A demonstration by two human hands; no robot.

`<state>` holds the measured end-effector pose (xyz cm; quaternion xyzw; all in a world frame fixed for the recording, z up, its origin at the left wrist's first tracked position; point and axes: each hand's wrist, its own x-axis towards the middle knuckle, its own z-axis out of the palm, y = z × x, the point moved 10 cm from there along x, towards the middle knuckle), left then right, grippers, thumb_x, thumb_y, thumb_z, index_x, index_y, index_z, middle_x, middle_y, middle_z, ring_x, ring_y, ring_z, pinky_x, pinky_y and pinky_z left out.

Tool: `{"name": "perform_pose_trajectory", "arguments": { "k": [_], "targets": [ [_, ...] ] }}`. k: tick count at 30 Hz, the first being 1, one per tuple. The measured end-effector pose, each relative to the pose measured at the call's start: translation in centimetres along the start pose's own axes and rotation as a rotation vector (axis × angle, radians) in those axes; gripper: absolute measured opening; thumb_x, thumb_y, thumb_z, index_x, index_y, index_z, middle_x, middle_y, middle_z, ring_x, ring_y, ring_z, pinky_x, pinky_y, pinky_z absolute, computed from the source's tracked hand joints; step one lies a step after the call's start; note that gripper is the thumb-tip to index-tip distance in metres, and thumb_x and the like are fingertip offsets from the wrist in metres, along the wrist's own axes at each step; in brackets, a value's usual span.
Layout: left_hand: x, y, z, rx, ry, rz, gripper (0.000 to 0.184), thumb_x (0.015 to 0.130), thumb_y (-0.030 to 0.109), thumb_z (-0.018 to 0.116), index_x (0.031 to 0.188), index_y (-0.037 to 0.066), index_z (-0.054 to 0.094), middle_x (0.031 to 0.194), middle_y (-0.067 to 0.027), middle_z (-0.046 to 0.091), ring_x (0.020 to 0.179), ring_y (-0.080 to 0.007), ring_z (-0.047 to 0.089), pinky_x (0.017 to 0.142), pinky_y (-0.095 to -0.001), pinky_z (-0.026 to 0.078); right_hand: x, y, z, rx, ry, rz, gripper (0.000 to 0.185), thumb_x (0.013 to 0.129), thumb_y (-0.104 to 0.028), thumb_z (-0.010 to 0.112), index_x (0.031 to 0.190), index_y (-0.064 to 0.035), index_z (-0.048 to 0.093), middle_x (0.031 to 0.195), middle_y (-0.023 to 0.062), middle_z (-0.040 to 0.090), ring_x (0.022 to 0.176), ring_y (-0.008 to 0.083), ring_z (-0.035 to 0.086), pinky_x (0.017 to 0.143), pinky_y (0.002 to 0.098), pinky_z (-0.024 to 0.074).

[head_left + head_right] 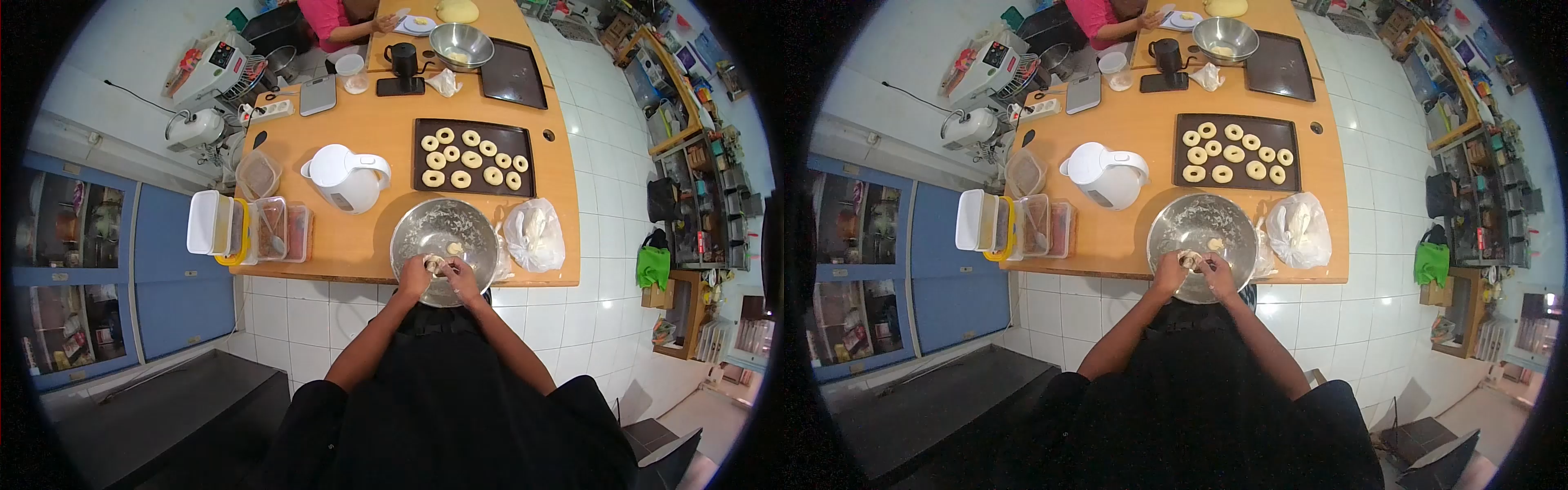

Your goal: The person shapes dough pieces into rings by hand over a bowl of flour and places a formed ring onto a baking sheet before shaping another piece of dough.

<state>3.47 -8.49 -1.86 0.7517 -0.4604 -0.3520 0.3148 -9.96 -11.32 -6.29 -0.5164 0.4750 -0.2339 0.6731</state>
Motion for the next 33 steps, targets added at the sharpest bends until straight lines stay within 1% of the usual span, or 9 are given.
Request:
{"name": "perform_pose_trajectory", "arguments": {
  "k": [2, 5, 8, 11, 14, 17, 23, 26, 33],
  "targets": [
    [0.0, 0.6, -0.1, -0.009, 0.003, 0.031, 0.019, 0.077, 0.013, 0.063, 0.09, 0.0, 0.065, 0.085, -0.0241, 0.063, 0.084, -0.0407, 0.06, 0.071, -0.0445, 0.048, 0.2, 0.3, -0.3, -0.086, 0.027, -0.027, 0.024, 0.09, -0.021, 0.059, 0.098, 0.0015, 0.06, 0.086, 0.007, 0.064, 0.079, 0.013, 0.061, 0.074, 0.0269, 0.0475],
    [0.1, 0.2, 1.4, -0.016, -0.071, 0.083, 0.022, 0.077, 0.011, 0.063, 0.095, -0.001, 0.063, 0.087, -0.0235, 0.063, 0.084, -0.0401, 0.061, 0.071, -0.0436, 0.048, -0.2, -0.9, -0.1, 0.009, 0.036, 0.03, 0.023, 0.09, -0.02, 0.059, 0.098, 0.0015, 0.061, 0.087, 0.007, 0.065, 0.08, 0.0128, 0.061, 0.074, 0.0271, 0.0478],
    [0.1, -0.3, 1.5, -0.111, 0.008, 0.092, 0.024, 0.076, 0.008, 0.063, 0.098, -0.002, 0.061, 0.088, -0.0229, 0.063, 0.085, -0.0393, 0.061, 0.072, -0.0423, 0.049, 0.6, 0.5, -0.1, 0.022, -0.018, -0.025, 0.023, 0.089, -0.02, 0.06, 0.098, 0.0018, 0.062, 0.087, 0.0073, 0.066, 0.079, 0.0126, 0.061, 0.073, 0.0273, 0.0481],
    [-0.3, 1.6, 0.3, -0.093, 0.014, 0.119, 0.024, 0.076, 0.005, 0.062, 0.099, -0.003, 0.061, 0.087, -0.0233, 0.063, 0.086, -0.0384, 0.062, 0.073, -0.0414, 0.049, -0.1, -1.2, -0.3, 0.051, 0.01, -0.055, 0.023, 0.089, -0.019, 0.06, 0.098, 0.0019, 0.063, 0.086, 0.0076, 0.066, 0.078, 0.0126, 0.062, 0.072, 0.0273, 0.0484],
    [-0.2, 1.7, 0.9, -0.033, -0.043, 0.124, 0.024, 0.077, 0.005, 0.061, 0.099, -0.003, 0.061, 0.088, -0.0241, 0.063, 0.087, -0.0391, 0.061, 0.074, -0.0414, 0.049, -0.1, -0.6, -0.8, -0.005, 0.036, -0.038, 0.024, 0.089, -0.02, 0.06, 0.099, 0.0021, 0.063, 0.085, 0.008, 0.067, 0.078, 0.013, 0.062, 0.072, 0.0272, 0.0482],
    [-0.3, 1.9, 0.6, -0.065, -0.015, 0.138, 0.023, 0.077, 0.004, 0.06, 0.099, -0.004, 0.06, 0.089, -0.0243, 0.063, 0.088, -0.0399, 0.061, 0.075, -0.0421, 0.049, 0.5, 0.7, -1.2, -0.05, 0.057, -0.064, 0.024, 0.089, -0.02, 0.061, 0.097, 0.0023, 0.063, 0.084, 0.008, 0.067, 0.077, 0.0127, 0.062, 0.071, 0.0272, 0.0482],
    [-0.1, 2.1, 0.9, 0.018, -0.028, 0.173, 0.028, 0.075, 0.003, 0.063, 0.102, -0.002, 0.06, 0.09, -0.0232, 0.064, 0.089, -0.0377, 0.062, 0.074, -0.0395, 0.049, 0.0, 0.1, -0.4, 0.028, 0.007, -0.006, 0.023, 0.088, -0.02, 0.062, 0.094, 0.0018, 0.064, 0.082, 0.0067, 0.066, 0.075, 0.0111, 0.061, 0.069, 0.0258, 0.0479],
    [-0.3, 2.3, 1.2, -0.011, -0.108, 0.138, 0.029, 0.077, 0.007, 0.059, 0.104, -0.003, 0.056, 0.089, -0.0255, 0.062, 0.091, -0.0414, 0.059, 0.077, -0.0463, 0.047, 0.2, 0.0, -0.9, -0.014, 0.037, -0.007, 0.022, 0.088, -0.02, 0.063, 0.095, 0.0016, 0.064, 0.082, 0.0059, 0.066, 0.074, 0.0105, 0.061, 0.069, 0.0253, 0.0478],
    [-0.3, 0.8, 2.0, -0.065, -0.165, 0.058, 0.028, 0.076, 0.008, 0.062, 0.102, -0.001, 0.058, 0.092, -0.0241, 0.062, 0.089, -0.039, 0.061, 0.077, -0.0413, 0.048, 0.3, 0.6, -1.1, 0.031, 0.094, -0.043, 0.023, 0.089, -0.02, 0.062, 0.094, 0.0022, 0.064, 0.079, 0.0041, 0.065, 0.071, 0.0095, 0.059, 0.067, 0.0251, 0.0471]
  ]
}}
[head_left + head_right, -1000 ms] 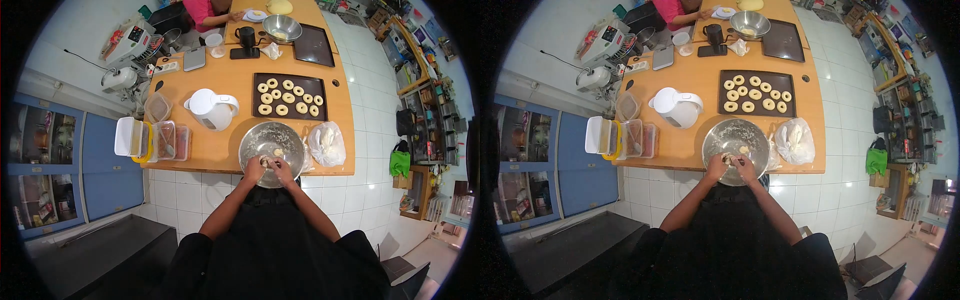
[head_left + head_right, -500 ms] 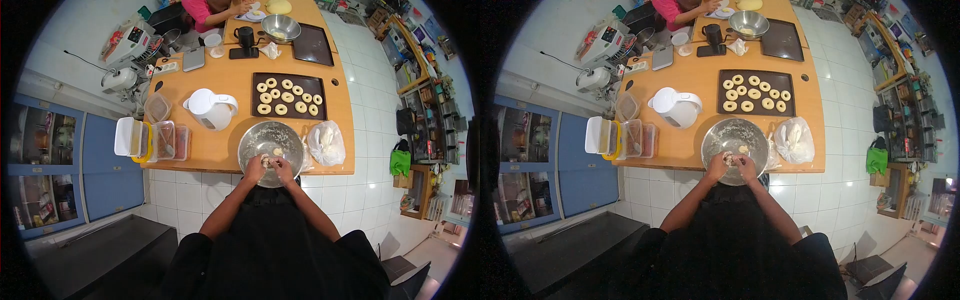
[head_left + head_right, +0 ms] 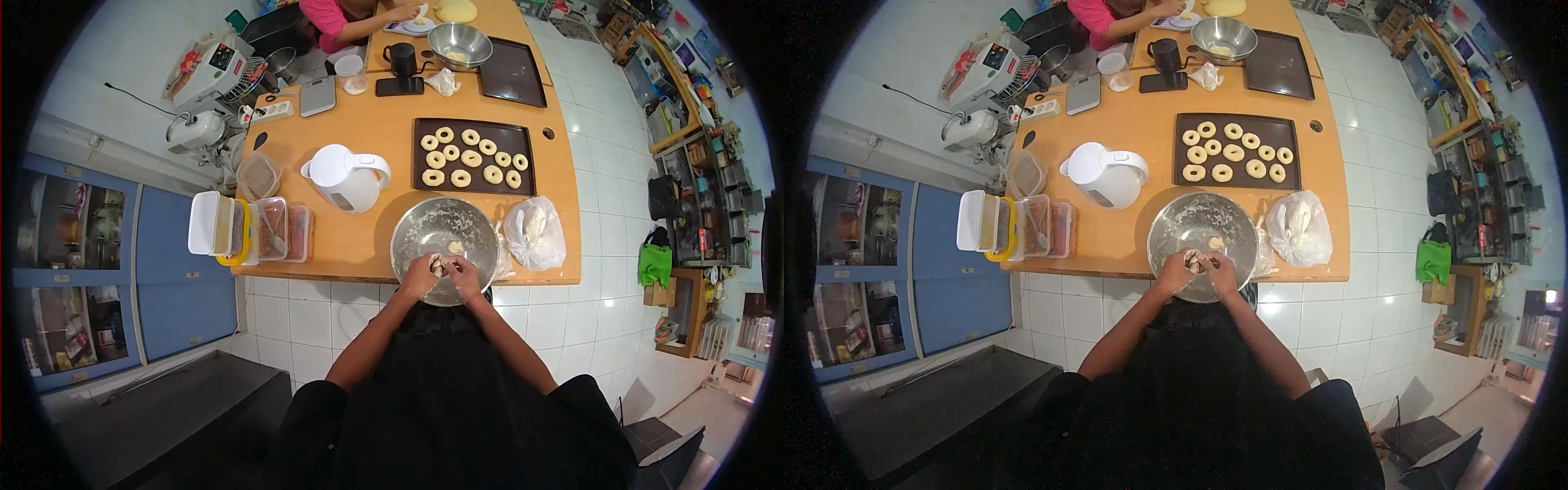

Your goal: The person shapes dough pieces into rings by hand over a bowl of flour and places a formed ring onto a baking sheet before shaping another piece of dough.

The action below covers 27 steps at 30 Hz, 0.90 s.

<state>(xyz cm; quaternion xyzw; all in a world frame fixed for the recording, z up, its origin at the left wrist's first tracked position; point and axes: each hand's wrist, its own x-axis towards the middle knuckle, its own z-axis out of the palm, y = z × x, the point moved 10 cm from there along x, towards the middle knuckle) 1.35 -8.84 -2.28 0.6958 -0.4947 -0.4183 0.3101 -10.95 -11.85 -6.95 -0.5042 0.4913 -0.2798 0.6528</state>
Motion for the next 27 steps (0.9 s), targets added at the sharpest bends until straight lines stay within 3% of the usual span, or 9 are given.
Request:
{"name": "perform_pose_trajectory", "arguments": {
  "k": [5, 8, 11, 14, 17, 23, 27],
  "targets": [
    [0.4, -2.0, 0.9, -0.169, 0.017, -0.011, 0.031, 0.078, 0.009, 0.061, 0.107, -0.001, 0.058, 0.095, -0.0196, 0.065, 0.089, -0.0291, 0.064, 0.08, -0.0354, 0.049, 0.0, -0.5, 0.1, 0.008, -0.018, 0.042, 0.024, 0.089, -0.021, 0.061, 0.094, 0.0022, 0.064, 0.078, 0.0038, 0.064, 0.069, 0.0092, 0.057, 0.067, 0.0249, 0.0459],
    [0.5, -3.1, 0.8, -0.175, 0.03, -0.118, 0.035, 0.08, 0.011, 0.062, 0.112, -0.002, 0.056, 0.099, -0.0181, 0.065, 0.092, -0.0246, 0.064, 0.082, -0.0327, 0.048, 0.2, 0.4, 0.3, 0.021, -0.036, 0.03, 0.026, 0.09, -0.023, 0.06, 0.094, 0.0021, 0.063, 0.077, 0.0039, 0.064, 0.071, 0.0097, 0.057, 0.069, 0.0251, 0.0456],
    [1.0, -3.9, 1.7, -0.272, -0.02, -0.064, 0.038, 0.08, 0.011, 0.062, 0.115, -0.003, 0.054, 0.101, -0.0179, 0.064, 0.093, -0.0224, 0.063, 0.082, -0.031, 0.048, 0.3, 1.5, 0.3, 0.026, -0.042, 0.085, 0.027, 0.09, -0.025, 0.059, 0.094, 0.0014, 0.063, 0.078, 0.0045, 0.064, 0.073, 0.0101, 0.058, 0.07, 0.0257, 0.0454],
    [0.7, -3.6, 2.0, -0.403, -0.091, -0.14, 0.044, 0.08, 0.011, 0.064, 0.119, -0.004, 0.051, 0.108, -0.0119, 0.061, 0.096, -0.0162, 0.058, 0.085, -0.03, 0.046, 0.0, 0.8, 0.1, 0.069, -0.03, 0.109, 0.026, 0.09, -0.025, 0.059, 0.093, 0.0006, 0.063, 0.08, 0.0052, 0.064, 0.075, 0.0102, 0.058, 0.07, 0.0255, 0.0455],
    [0.8, -3.7, 2.5, -0.346, -0.128, -0.085, 0.047, 0.08, 0.011, 0.065, 0.121, -0.005, 0.048, 0.11, -0.0126, 0.06, 0.098, -0.0167, 0.057, 0.087, -0.0306, 0.045, -0.4, 0.6, -0.1, 0.022, -0.033, 0.186, 0.024, 0.089, -0.022, 0.06, 0.096, 0.0004, 0.063, 0.085, 0.0049, 0.065, 0.075, 0.01, 0.057, 0.07, 0.0251, 0.0453],
    [0.7, -3.1, 2.0, -0.467, -0.144, -0.081, 0.052, 0.08, 0.01, 0.066, 0.125, -0.006, 0.046, 0.116, -0.0158, 0.058, 0.105, -0.0193, 0.056, 0.09, -0.0309, 0.044, 0.1, 0.2, 0.3, 0.108, -0.071, 0.08, 0.027, 0.088, -0.02, 0.062, 0.105, 0.0006, 0.062, 0.09, 0.0039, 0.064, 0.078, 0.0101, 0.057, 0.071, 0.0241, 0.0451],
    [0.2, -1.9, 0.5, -0.441, -0.114, -0.139, 0.045, 0.08, 0.005, 0.062, 0.122, -0.006, 0.049, 0.111, -0.0155, 0.061, 0.101, -0.0178, 0.058, 0.087, -0.029, 0.045, -0.2, 1.1, -0.2, 0.241, 0.007, 0.188, 0.026, 0.089, -0.019, 0.061, 0.106, -0.0003, 0.062, 0.09, 0.0037, 0.065, 0.079, 0.0096, 0.057, 0.071, 0.024, 0.0451]
  ]
}}
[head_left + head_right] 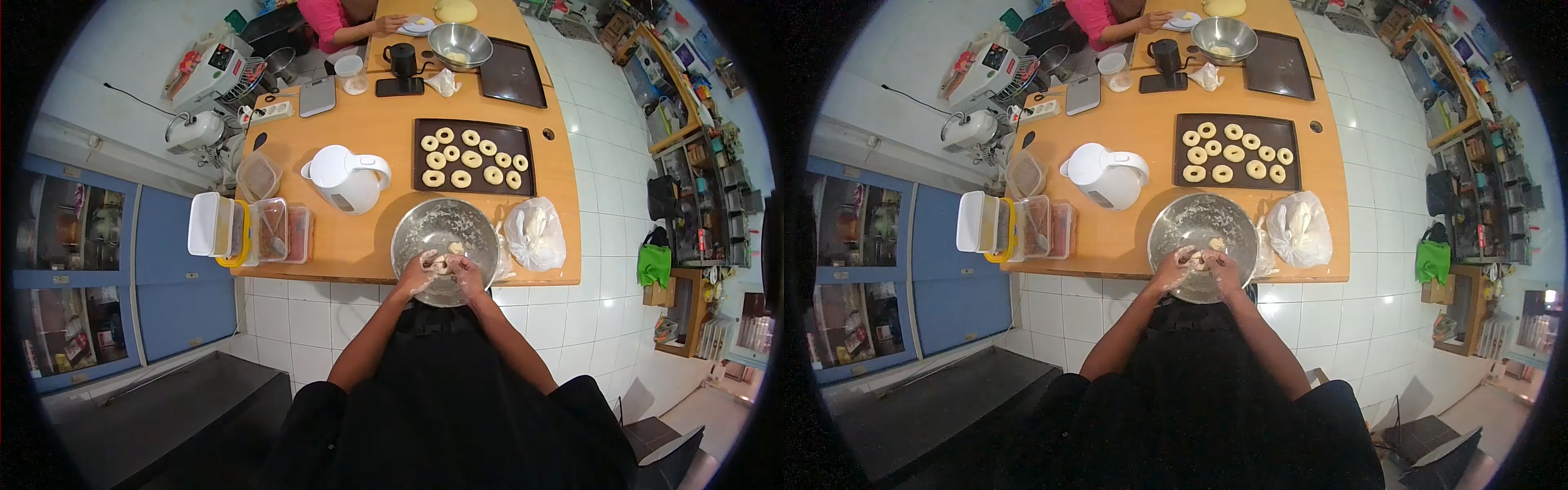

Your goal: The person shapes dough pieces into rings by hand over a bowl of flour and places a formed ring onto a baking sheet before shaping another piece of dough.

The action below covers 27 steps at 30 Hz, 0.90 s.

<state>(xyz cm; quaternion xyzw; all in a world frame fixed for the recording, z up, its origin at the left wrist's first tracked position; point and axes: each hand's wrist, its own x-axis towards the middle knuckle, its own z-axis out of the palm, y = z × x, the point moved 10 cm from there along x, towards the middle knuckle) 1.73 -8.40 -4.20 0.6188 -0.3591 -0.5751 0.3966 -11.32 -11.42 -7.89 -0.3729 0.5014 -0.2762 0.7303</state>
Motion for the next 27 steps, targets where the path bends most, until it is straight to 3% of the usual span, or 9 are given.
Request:
{"name": "perform_pose_trajectory", "arguments": {
  "k": [2, 5, 8, 14, 17, 20, 23, 27],
  "targets": [
    [0.5, -0.7, -0.1, 0.04, -0.021, 0.073, 0.043, 0.082, 0.007, 0.063, 0.121, -0.006, 0.05, 0.113, -0.0156, 0.061, 0.102, -0.0177, 0.058, 0.087, -0.0285, 0.046, -0.4, -0.1, 0.0, 0.038, 0.019, 0.038, 0.025, 0.089, -0.02, 0.061, 0.105, -0.0009, 0.063, 0.09, 0.0035, 0.065, 0.079, 0.009, 0.057, 0.071, 0.024, 0.0449],
    [1.2, -2.4, -0.1, -0.158, 0.0, 0.034, 0.037, 0.085, 0.007, 0.061, 0.119, -0.005, 0.053, 0.112, -0.0145, 0.061, 0.102, -0.0168, 0.058, 0.086, -0.0277, 0.046, -0.7, -0.2, 0.1, 0.035, 0.024, 0.086, 0.026, 0.089, -0.023, 0.061, 0.105, -0.0027, 0.063, 0.09, 0.0024, 0.065, 0.079, 0.0082, 0.057, 0.07, 0.0233, 0.0443],
    [-0.4, -0.7, -0.3, -0.307, 0.048, -0.21, 0.034, 0.087, 0.007, 0.057, 0.119, -0.005, 0.053, 0.111, -0.013, 0.062, 0.102, -0.0163, 0.058, 0.086, -0.0272, 0.045, 0.1, 0.8, -0.3, 0.082, 0.031, 0.086, 0.028, 0.089, -0.027, 0.062, 0.105, -0.005, 0.063, 0.089, 0.0008, 0.064, 0.077, 0.0079, 0.056, 0.067, 0.0223, 0.0429],
    [0.2, -0.7, -0.3, -0.158, 0.004, -0.087, 0.032, 0.088, 0.006, 0.056, 0.118, -0.005, 0.054, 0.111, -0.0119, 0.062, 0.1, -0.0164, 0.058, 0.088, -0.0273, 0.045, -0.6, 1.2, -0.1, 0.009, 0.009, 0.26, 0.03, 0.087, -0.031, 0.064, 0.106, -0.0066, 0.063, 0.088, -0.0003, 0.062, 0.074, 0.0074, 0.054, 0.063, 0.0223, 0.041],
    [0.0, 0.1, -0.2, -0.062, 0.001, -0.079, 0.032, 0.087, 0.004, 0.055, 0.118, -0.005, 0.054, 0.11, -0.0128, 0.062, 0.1, -0.0172, 0.058, 0.089, -0.0274, 0.044, 0.7, 2.5, -0.6, -0.037, -0.057, 0.134, 0.028, 0.087, -0.028, 0.064, 0.106, -0.0066, 0.063, 0.088, -0.0005, 0.062, 0.075, 0.0074, 0.054, 0.065, 0.0226, 0.0414],
    [0.6, -0.7, 0.0, -0.104, -0.014, -0.024, 0.033, 0.086, 0.002, 0.054, 0.118, -0.005, 0.054, 0.111, -0.0137, 0.062, 0.1, -0.0183, 0.059, 0.088, -0.0287, 0.045, -0.1, 0.8, 0.2, 0.028, -0.041, 0.143, 0.027, 0.087, -0.025, 0.064, 0.107, -0.0068, 0.062, 0.089, -0.001, 0.062, 0.077, 0.0073, 0.054, 0.067, 0.0223, 0.0414],
    [-0.3, 1.5, -0.2, 0.125, 0.038, 0.036, 0.035, 0.082, 0.006, 0.058, 0.116, -0.004, 0.055, 0.106, -0.0149, 0.064, 0.096, -0.0203, 0.062, 0.084, -0.0302, 0.047, -0.3, 0.5, 0.6, 0.081, -0.041, 0.141, 0.026, 0.087, -0.022, 0.064, 0.108, -0.007, 0.062, 0.091, -0.0014, 0.062, 0.079, 0.0072, 0.055, 0.068, 0.0222, 0.0415],
    [0.3, 0.5, -0.9, 0.371, 0.133, 0.035, 0.039, 0.075, 0.012, 0.064, 0.11, -0.002, 0.058, 0.098, -0.0196, 0.065, 0.091, -0.0302, 0.064, 0.081, -0.0354, 0.049, -0.4, 0.7, 1.1, 0.069, -0.06, 0.165, 0.024, 0.087, -0.023, 0.064, 0.105, -0.0077, 0.062, 0.091, -0.0017, 0.061, 0.078, 0.0069, 0.054, 0.068, 0.0219, 0.0413]
  ]
}}
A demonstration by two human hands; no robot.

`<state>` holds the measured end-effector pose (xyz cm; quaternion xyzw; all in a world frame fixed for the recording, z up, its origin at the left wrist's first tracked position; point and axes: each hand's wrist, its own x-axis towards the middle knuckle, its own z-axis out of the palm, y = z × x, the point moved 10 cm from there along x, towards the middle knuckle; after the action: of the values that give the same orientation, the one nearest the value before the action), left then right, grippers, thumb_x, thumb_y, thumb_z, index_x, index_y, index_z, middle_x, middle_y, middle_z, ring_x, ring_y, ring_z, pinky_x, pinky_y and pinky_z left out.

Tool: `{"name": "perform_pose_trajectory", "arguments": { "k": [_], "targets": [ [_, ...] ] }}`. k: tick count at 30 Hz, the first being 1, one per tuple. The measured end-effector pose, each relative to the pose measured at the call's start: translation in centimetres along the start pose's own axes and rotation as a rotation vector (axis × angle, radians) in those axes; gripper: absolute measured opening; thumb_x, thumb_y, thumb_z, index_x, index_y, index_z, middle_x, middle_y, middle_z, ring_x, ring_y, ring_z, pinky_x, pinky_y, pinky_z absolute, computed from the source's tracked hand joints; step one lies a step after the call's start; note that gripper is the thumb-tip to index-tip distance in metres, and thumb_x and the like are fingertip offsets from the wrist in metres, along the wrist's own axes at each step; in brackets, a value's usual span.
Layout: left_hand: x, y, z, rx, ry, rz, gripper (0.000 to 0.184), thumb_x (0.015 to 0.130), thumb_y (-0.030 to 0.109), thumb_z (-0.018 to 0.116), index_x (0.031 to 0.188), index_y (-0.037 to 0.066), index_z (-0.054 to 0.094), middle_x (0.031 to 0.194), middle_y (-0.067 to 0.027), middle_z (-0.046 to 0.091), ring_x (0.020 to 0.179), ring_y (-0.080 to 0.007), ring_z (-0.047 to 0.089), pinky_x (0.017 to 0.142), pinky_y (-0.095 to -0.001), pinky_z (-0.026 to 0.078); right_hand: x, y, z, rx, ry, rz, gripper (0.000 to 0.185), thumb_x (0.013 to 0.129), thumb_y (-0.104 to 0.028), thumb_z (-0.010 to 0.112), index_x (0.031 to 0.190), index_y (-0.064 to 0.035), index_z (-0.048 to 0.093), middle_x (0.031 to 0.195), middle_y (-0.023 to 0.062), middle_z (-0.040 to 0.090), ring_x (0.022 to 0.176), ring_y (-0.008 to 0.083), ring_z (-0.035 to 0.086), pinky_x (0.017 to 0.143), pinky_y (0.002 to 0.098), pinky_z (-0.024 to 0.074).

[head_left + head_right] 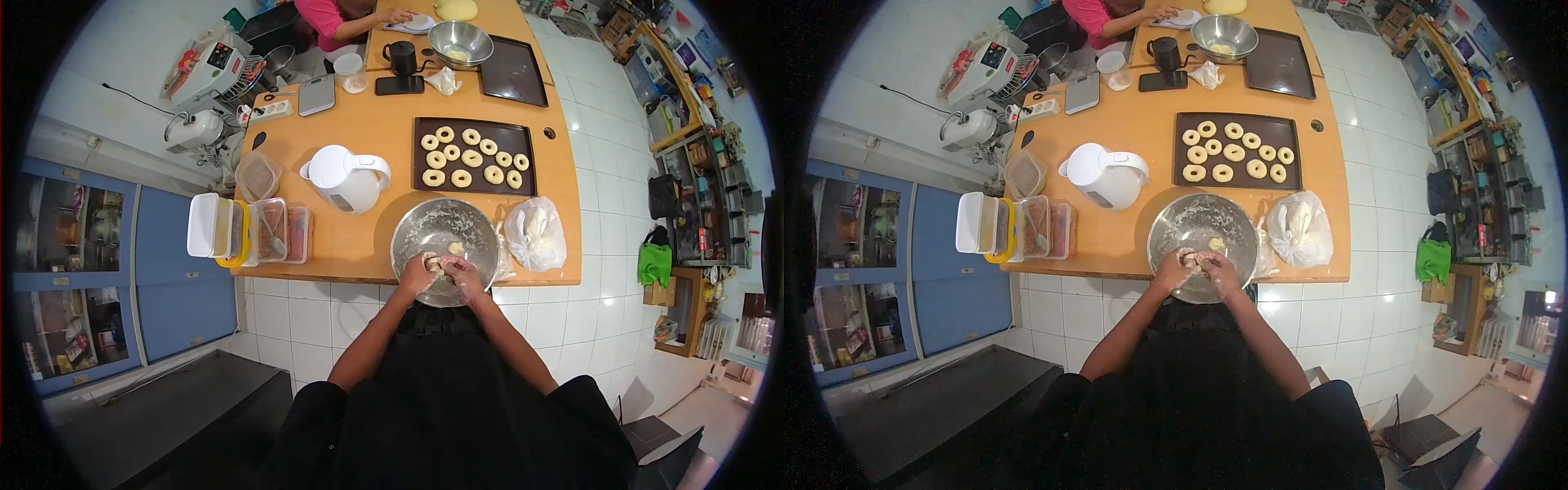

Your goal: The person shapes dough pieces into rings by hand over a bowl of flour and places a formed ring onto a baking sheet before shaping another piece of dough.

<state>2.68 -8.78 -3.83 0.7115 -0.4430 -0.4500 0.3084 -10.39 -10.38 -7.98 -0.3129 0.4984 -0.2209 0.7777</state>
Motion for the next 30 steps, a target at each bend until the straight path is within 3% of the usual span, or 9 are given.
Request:
{"name": "perform_pose_trajectory", "arguments": {
  "k": [5, 8, 11, 14, 17, 20, 23, 30],
  "targets": [
    [-0.2, 1.2, -0.5, 0.141, 0.036, 0.023, 0.038, 0.07, 0.012, 0.065, 0.106, 0.0, 0.059, 0.095, -0.0224, 0.064, 0.091, -0.038, 0.061, 0.08, -0.0406, 0.048, 0.7, 0.9, -0.3, -0.023, -0.018, -0.018, 0.021, 0.088, -0.022, 0.063, 0.102, -0.0077, 0.061, 0.09, 0.0002, 0.061, 0.075, 0.0075, 0.055, 0.067, 0.0216, 0.042],
    [0.5, -1.2, 0.4, 0.089, 0.06, 0.077, 0.04, 0.068, 0.012, 0.066, 0.105, 0.0, 0.059, 0.095, -0.0231, 0.063, 0.091, -0.0378, 0.061, 0.08, -0.0404, 0.048, 0.7, 1.3, -0.4, 0.035, -0.001, 0.049, 0.021, 0.088, -0.023, 0.062, 0.102, -0.008, 0.062, 0.088, -0.0018, 0.059, 0.075, 0.0067, 0.051, 0.066, 0.0236, 0.0414],
    [0.0, 0.3, 0.2, 0.081, 0.041, 0.161, 0.04, 0.074, 0.014, 0.065, 0.11, 0.0, 0.057, 0.097, -0.0194, 0.064, 0.089, -0.0316, 0.064, 0.077, -0.037, 0.05, 0.8, 1.3, -0.2, -0.086, -0.073, 0.05, 0.022, 0.09, -0.024, 0.06, 0.103, -0.0076, 0.062, 0.089, -0.0013, 0.06, 0.076, 0.0072, 0.053, 0.067, 0.0236, 0.042],
    [0.8, -3.5, 1.9, -0.509, -0.07, -0.137, 0.038, 0.082, 0.015, 0.06, 0.117, 0.001, 0.054, 0.101, -0.0129, 0.064, 0.088, -0.0222, 0.063, 0.073, -0.0318, 0.051, 0.5, 1.0, -0.5, 0.057, -0.013, 0.03, 0.023, 0.091, -0.025, 0.058, 0.105, -0.0078, 0.062, 0.091, -0.0015, 0.062, 0.078, 0.008, 0.055, 0.07, 0.024, 0.043],
    [0.1, -3.4, 1.7, -0.573, -0.137, -0.317, 0.033, 0.089, 0.01, 0.056, 0.12, 0.0, 0.05, 0.109, -0.0069, 0.06, 0.092, -0.0158, 0.059, 0.071, -0.0276, 0.05, 0.3, 0.9, -0.7, 0.125, -0.008, 0.059, 0.024, 0.092, -0.027, 0.056, 0.107, -0.0084, 0.062, 0.092, -0.0018, 0.062, 0.081, 0.0088, 0.056, 0.073, 0.0249, 0.0438],
    [-0.1, -3.4, 1.7, -0.559, -0.1, -0.287, 0.038, 0.085, 0.01, 0.057, 0.121, -0.001, 0.051, 0.106, -0.0094, 0.063, 0.089, -0.0173, 0.062, 0.073, -0.0289, 0.051, 0.3, 0.8, -0.5, 0.201, 0.008, 0.052, 0.024, 0.093, -0.027, 0.056, 0.107, -0.0084, 0.062, 0.094, -0.0011, 0.062, 0.081, 0.0097, 0.057, 0.075, 0.0252, 0.0444],
    [0.7, -3.3, 2.5, -0.509, -0.127, -0.075, 0.037, 0.081, 0.007, 0.06, 0.117, -0.001, 0.054, 0.103, -0.0099, 0.065, 0.089, -0.0161, 0.062, 0.075, -0.0285, 0.05, 0.3, 1.0, -0.7, 0.195, 0.015, 0.052, 0.026, 0.091, -0.028, 0.058, 0.107, -0.0078, 0.061, 0.094, -0.0001, 0.062, 0.081, 0.01, 0.056, 0.074, 0.0249, 0.045],
    [0.9, -2.2, 1.2, -0.19, -0.037, 0.023, 0.024, 0.077, 0.005, 0.062, 0.101, 0.0, 0.061, 0.093, -0.0135, 0.066, 0.086, -0.0217, 0.064, 0.078, -0.0319, 0.048, 1.0, 1.1, -1.5, -0.019, 0.028, -0.03, 0.03, 0.092, -0.032, 0.056, 0.107, -0.0066, 0.061, 0.094, 0.0002, 0.06, 0.082, 0.0113, 0.056, 0.071, 0.0266, 0.0455]
  ]
}}
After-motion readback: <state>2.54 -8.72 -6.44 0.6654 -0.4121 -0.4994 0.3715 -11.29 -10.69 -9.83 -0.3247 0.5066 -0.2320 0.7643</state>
